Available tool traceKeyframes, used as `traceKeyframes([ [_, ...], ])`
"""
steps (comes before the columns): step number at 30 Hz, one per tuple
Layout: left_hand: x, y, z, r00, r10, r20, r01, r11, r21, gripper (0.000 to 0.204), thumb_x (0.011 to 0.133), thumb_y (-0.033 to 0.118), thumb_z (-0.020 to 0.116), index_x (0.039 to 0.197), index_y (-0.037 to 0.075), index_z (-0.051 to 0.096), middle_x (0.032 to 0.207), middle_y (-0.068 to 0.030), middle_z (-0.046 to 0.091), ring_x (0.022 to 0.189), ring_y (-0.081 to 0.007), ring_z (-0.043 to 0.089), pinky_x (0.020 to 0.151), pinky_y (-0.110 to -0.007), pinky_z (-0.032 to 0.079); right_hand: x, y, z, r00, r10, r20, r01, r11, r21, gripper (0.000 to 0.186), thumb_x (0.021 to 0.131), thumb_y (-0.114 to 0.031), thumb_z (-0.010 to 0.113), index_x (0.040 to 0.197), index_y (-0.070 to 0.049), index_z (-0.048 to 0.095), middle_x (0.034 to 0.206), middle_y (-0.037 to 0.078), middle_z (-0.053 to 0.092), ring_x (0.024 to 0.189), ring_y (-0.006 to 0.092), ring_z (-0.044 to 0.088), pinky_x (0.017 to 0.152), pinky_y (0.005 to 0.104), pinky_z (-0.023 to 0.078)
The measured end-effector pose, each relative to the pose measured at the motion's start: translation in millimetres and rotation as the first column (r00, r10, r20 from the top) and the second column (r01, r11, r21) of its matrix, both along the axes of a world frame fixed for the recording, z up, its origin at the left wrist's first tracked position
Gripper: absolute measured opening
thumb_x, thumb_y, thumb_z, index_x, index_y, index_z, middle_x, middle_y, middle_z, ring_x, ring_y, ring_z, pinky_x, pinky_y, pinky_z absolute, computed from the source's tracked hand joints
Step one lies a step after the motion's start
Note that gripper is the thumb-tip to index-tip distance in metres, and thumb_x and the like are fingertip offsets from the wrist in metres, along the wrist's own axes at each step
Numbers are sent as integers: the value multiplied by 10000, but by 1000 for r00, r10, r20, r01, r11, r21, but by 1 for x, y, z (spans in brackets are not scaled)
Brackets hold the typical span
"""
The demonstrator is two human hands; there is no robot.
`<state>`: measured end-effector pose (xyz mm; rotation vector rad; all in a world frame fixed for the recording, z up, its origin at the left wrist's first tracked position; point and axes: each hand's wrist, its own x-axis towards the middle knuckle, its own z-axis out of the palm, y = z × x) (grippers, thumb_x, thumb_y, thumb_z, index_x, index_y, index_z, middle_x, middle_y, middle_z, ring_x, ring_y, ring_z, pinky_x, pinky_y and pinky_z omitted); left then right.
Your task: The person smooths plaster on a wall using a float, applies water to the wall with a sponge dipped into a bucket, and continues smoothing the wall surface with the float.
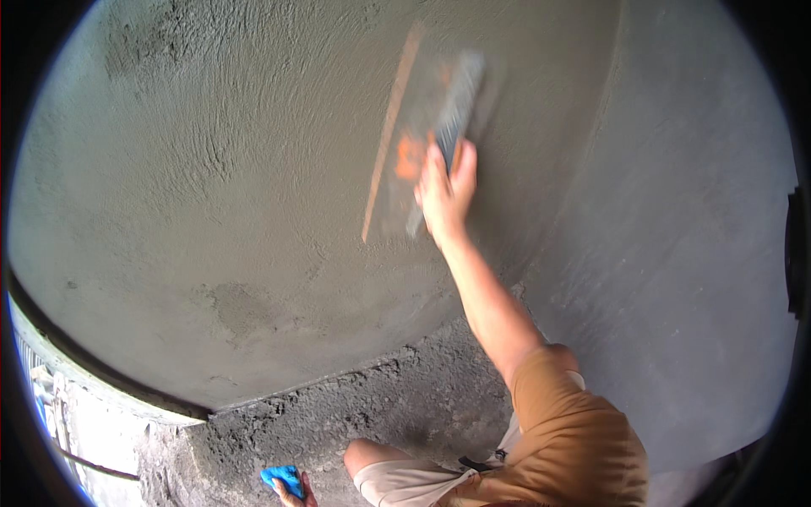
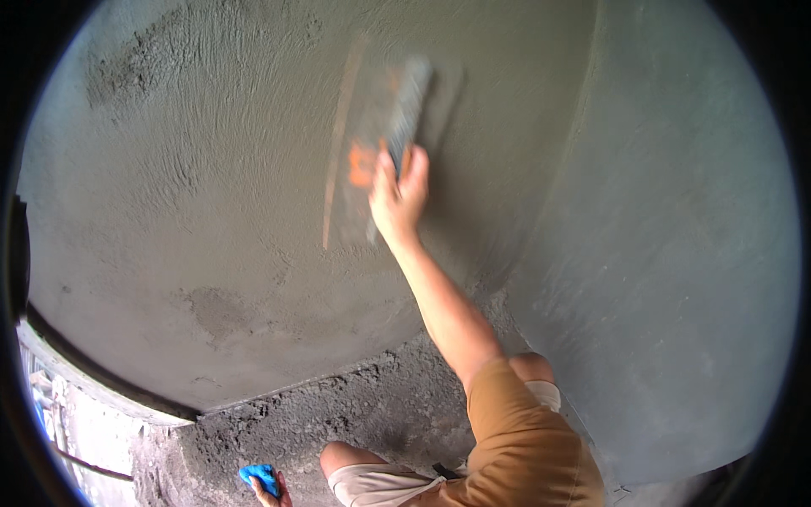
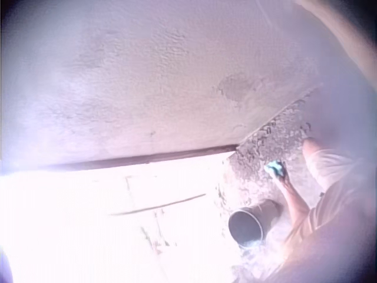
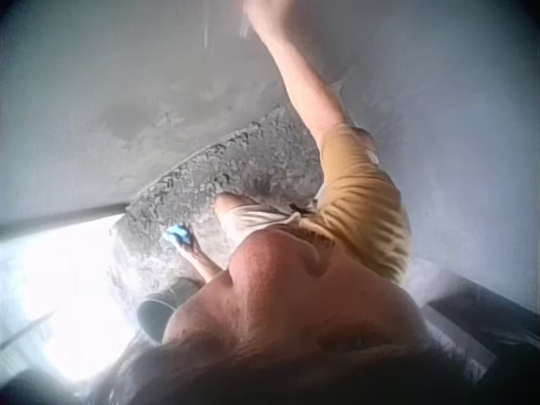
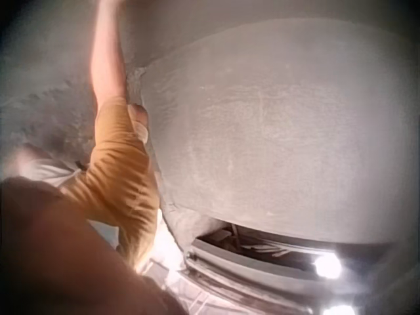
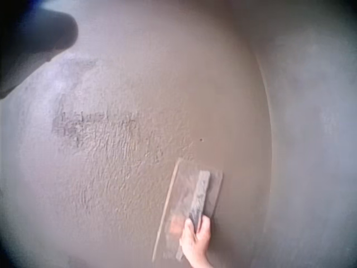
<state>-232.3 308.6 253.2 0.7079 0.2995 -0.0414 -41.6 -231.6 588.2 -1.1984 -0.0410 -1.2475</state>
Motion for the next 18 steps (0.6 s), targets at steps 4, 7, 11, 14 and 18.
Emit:
traceKeyframes([
  [4,9,-30,26,979,187,77,-186,982,-17,140,910,190,719,928,184,581,733,37,488,625,-113,425,613,-251,417,44,-22,167,942,-218,256,300,891,-342,275,994,-252,612,1157,-85,467,699,-18,500,478,49,426,392,251,352],
  [7,-1,-23,30,970,200,141,-206,978,26,165,893,143,718,931,179,561,745,32,461,631,-110,418,605,-253,413,18,0,299,966,-175,193,228,926,-301,298,999,-275,582,1134,-14,533,697,38,555,462,134,485,393,289,409],
  [11,-33,5,18,975,219,-25,-220,974,-47,289,894,96,696,1160,179,617,1015,14,675,855,-191,630,744,-310,547,-11,-137,293,984,-109,137,159,888,-431,300,969,-254,621,1131,-12,552,762,52,614,566,150,573,466,306,456],
  [14,-75,56,-27,987,160,27,-161,986,47,244,924,167,675,1157,192,606,979,3,666,844,-177,636,690,-289,543,-42,-178,141,942,-328,-75,313,935,-167,218,974,-320,627,1096,-144,588,632,-54,486,473,45,425,408,240,352],
  [18,-82,47,-26,975,198,-106,-185,976,116,173,952,198,645,1119,196,599,925,16,651,770,-161,626,616,-266,522,-50,-153,-65,935,-339,-102,347,936,65,142,990,-236,624,1052,-125,560,630,-51,485,446,36,443,348,226,369],
])
